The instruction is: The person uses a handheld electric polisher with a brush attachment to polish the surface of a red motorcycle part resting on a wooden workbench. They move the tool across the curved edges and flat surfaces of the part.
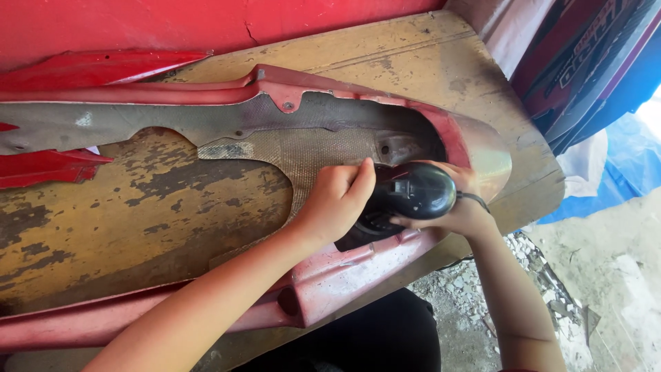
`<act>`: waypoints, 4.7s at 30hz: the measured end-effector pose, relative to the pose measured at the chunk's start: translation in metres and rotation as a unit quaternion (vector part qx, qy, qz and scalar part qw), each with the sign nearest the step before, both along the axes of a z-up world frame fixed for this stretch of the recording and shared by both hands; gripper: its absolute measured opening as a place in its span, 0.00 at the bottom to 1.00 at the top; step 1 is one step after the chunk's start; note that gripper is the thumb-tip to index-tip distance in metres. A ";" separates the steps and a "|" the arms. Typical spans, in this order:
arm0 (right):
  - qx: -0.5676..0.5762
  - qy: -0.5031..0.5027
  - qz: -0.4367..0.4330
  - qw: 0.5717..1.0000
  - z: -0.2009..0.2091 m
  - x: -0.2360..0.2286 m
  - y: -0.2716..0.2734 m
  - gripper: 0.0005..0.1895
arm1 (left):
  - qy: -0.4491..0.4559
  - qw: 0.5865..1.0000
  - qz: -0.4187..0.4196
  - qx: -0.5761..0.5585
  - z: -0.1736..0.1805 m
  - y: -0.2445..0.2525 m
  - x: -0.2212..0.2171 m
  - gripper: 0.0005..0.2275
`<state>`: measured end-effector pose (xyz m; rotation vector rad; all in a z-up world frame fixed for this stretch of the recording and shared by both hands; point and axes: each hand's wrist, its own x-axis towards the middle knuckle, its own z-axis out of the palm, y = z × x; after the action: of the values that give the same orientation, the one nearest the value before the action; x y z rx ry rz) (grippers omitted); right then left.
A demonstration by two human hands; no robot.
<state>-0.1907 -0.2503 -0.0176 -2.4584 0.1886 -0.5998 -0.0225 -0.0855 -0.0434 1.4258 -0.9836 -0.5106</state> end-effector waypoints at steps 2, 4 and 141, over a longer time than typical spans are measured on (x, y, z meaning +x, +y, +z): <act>0.030 -0.001 -0.002 1.000 0.000 0.005 -0.001 0.36 | -0.005 1.000 0.004 -0.003 0.001 -0.006 0.007 0.22; 0.057 -0.005 -0.002 0.998 0.004 0.016 0.001 0.33 | -0.014 1.000 0.009 -0.009 -0.001 -0.011 0.017 0.22; 0.019 0.023 0.029 0.999 0.038 0.098 -0.026 0.37 | -0.051 0.996 0.072 -0.028 -0.030 -0.069 0.119 0.21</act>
<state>-0.0924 -0.2765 0.0208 -2.4346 0.1453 -0.5098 0.0969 -0.1548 -0.0737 1.4714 -0.9610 -0.3050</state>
